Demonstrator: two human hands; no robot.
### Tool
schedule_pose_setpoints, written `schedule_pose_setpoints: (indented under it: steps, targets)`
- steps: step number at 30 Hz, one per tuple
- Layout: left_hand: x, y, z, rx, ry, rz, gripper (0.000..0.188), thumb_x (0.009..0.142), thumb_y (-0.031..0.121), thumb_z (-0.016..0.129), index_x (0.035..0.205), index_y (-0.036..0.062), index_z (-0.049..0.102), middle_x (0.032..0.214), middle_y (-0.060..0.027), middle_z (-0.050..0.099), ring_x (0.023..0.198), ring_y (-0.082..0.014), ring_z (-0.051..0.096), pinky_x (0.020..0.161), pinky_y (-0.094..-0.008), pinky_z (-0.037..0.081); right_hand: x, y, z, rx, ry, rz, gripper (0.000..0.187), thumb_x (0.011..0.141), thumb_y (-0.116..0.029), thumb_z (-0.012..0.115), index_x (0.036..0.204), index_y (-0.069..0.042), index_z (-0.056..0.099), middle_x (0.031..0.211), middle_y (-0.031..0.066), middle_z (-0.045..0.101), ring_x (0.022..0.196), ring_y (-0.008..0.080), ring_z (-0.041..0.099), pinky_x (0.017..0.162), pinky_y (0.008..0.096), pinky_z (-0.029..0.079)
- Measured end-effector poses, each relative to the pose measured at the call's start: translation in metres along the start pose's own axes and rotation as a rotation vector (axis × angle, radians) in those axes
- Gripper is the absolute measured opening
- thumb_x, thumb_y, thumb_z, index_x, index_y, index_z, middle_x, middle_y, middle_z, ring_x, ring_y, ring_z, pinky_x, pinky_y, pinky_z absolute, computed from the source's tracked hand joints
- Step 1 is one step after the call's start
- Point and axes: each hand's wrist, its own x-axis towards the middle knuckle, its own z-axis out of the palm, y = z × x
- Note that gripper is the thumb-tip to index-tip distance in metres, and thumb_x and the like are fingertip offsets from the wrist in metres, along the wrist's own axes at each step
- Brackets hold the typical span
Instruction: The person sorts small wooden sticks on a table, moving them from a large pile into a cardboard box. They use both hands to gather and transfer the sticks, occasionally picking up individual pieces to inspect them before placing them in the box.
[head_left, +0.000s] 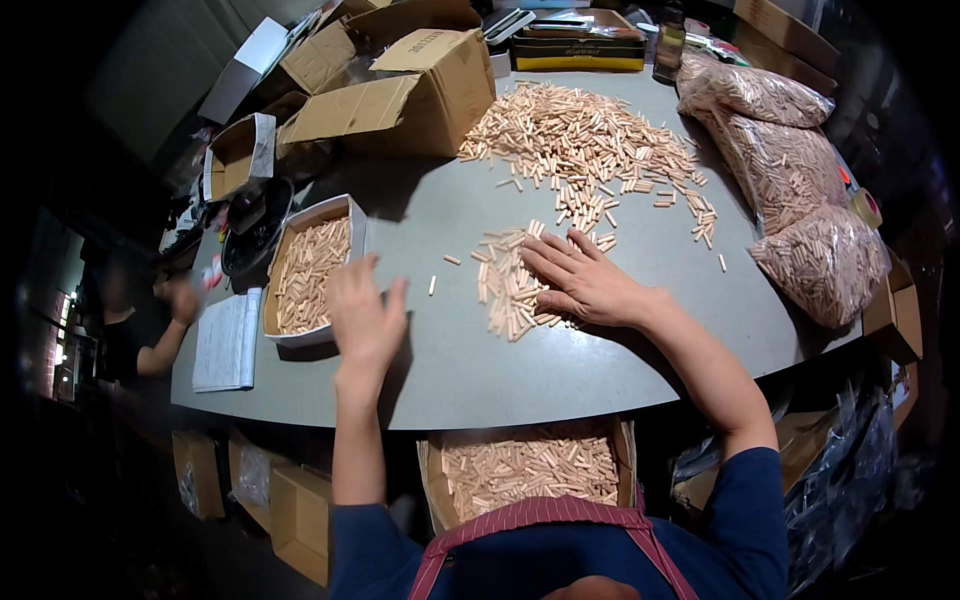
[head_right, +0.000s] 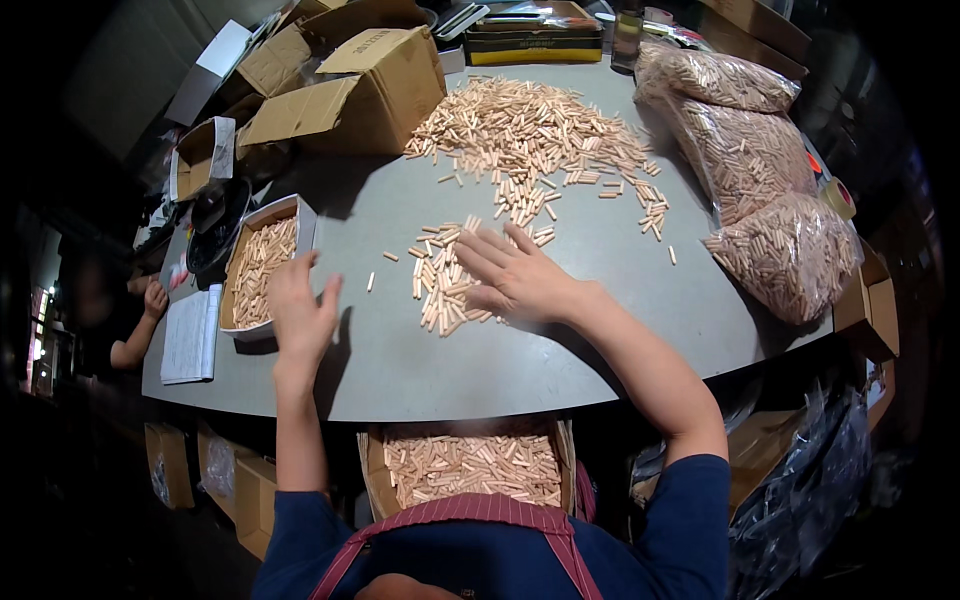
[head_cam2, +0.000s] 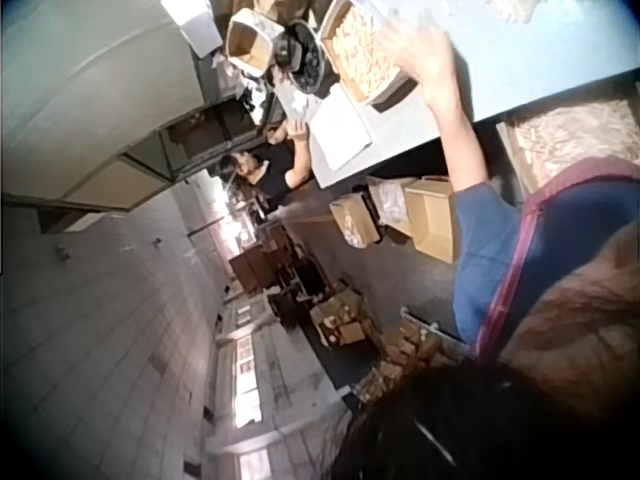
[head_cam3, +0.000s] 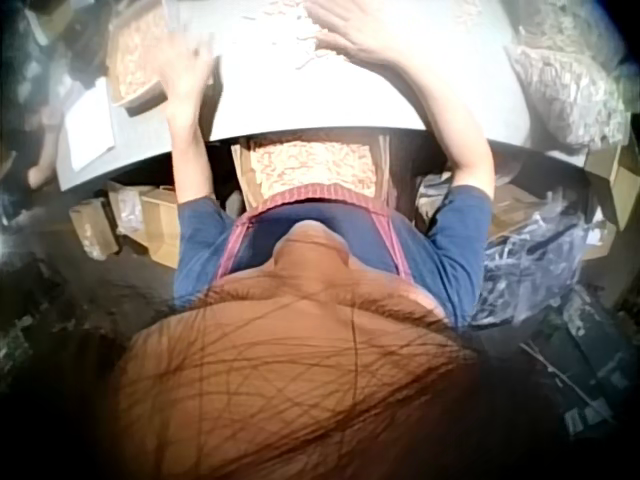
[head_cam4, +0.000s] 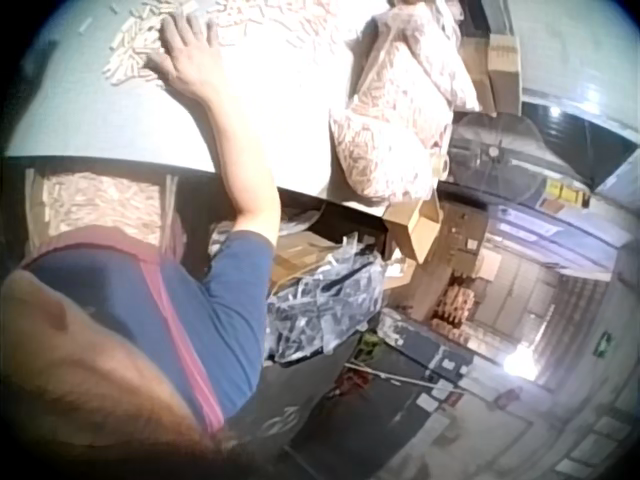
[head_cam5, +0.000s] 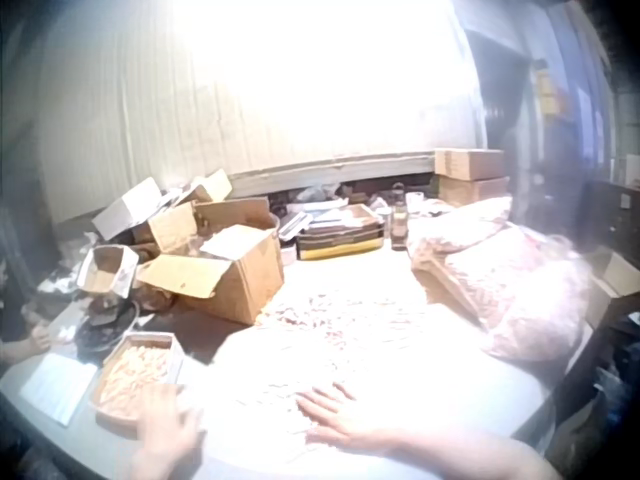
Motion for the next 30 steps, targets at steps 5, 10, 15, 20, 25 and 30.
schedule_pose_setpoints:
  steps: [5, 10, 15, 20, 25, 30]
  targets:
    - [0.004, 0.022, 0.042, -0.161, -0.397, 0.145, 0.077, 0.105, 0.051, 0.055, 0.157, -0.0027, 0.039, 0.160, -0.0280, 0.041, 0.152, -0.0434, 0.033, 0.126, -0.0556, 0.018, 0.000, 0.015, -0.002, -0.074, -0.085, 0.143, 0.074, 0.112, -0.056, 0.033, 0.167, -0.007, 0.029, 0.173, 0.0157, 0.029, 0.163, 0.0301, 0.020, 0.132, 0.0566, 0.006]
    - [0.019, 0.045, 0.071, -0.272, -0.571, 0.147, 0.085, 0.108, 0.056, 0.044, 0.165, -0.0030, 0.023, 0.170, -0.0289, 0.028, 0.161, -0.0409, 0.018, 0.129, -0.0568, 0.007, 0.005, 0.044, -0.004, 0.198, 0.146, 0.214, 0.073, 0.111, -0.049, 0.045, 0.165, -0.002, 0.029, 0.168, 0.0221, 0.035, 0.156, 0.0380, 0.032, 0.131, 0.0484, 0.019]
    - [0.037, 0.068, 0.083, -0.394, -0.542, 0.271, 0.070, 0.113, 0.048, 0.038, 0.166, 0.0042, 0.027, 0.171, -0.0220, 0.030, 0.161, -0.0365, 0.023, 0.129, -0.0549, 0.012, 0.003, 0.059, 0.002, 0.102, 0.209, 0.247, 0.074, 0.111, -0.050, 0.045, 0.164, -0.001, 0.030, 0.167, 0.0236, 0.035, 0.154, 0.0388, 0.036, 0.130, 0.0474, 0.022]
    - [0.028, 0.090, 0.080, -0.300, -0.541, 0.452, 0.067, 0.113, 0.046, 0.039, 0.166, 0.0060, 0.029, 0.171, -0.0182, 0.033, 0.160, -0.0376, 0.025, 0.129, -0.0556, 0.014, 0.002, 0.056, 0.000, 0.138, 0.204, 0.248, 0.073, 0.111, -0.050, 0.046, 0.162, -0.001, 0.033, 0.167, 0.0236, 0.036, 0.153, 0.0390, 0.036, 0.130, 0.0473, 0.022]
    - [0.019, 0.103, 0.065, -0.276, -0.573, 0.539, 0.069, 0.112, 0.043, 0.041, 0.166, 0.0030, 0.027, 0.172, -0.0187, 0.030, 0.160, -0.0392, 0.024, 0.130, -0.0549, 0.013, 0.001, 0.057, 0.003, 0.092, 0.225, 0.222, 0.070, 0.109, -0.048, 0.051, 0.159, 0.000, 0.038, 0.165, 0.0246, 0.038, 0.151, 0.0413, 0.039, 0.128, 0.0499, 0.024]
    - [0.004, 0.110, 0.047, -0.231, -0.601, 0.562, 0.070, 0.111, 0.041, 0.042, 0.166, 0.0001, 0.026, 0.172, -0.0196, 0.029, 0.160, -0.0402, 0.023, 0.130, -0.0562, 0.009, 0.002, 0.055, 0.006, 0.093, 0.279, 0.202, 0.069, 0.106, -0.044, 0.058, 0.155, 0.001, 0.042, 0.161, 0.0273, 0.041, 0.145, 0.0499, 0.041, 0.125, 0.0530, 0.029]
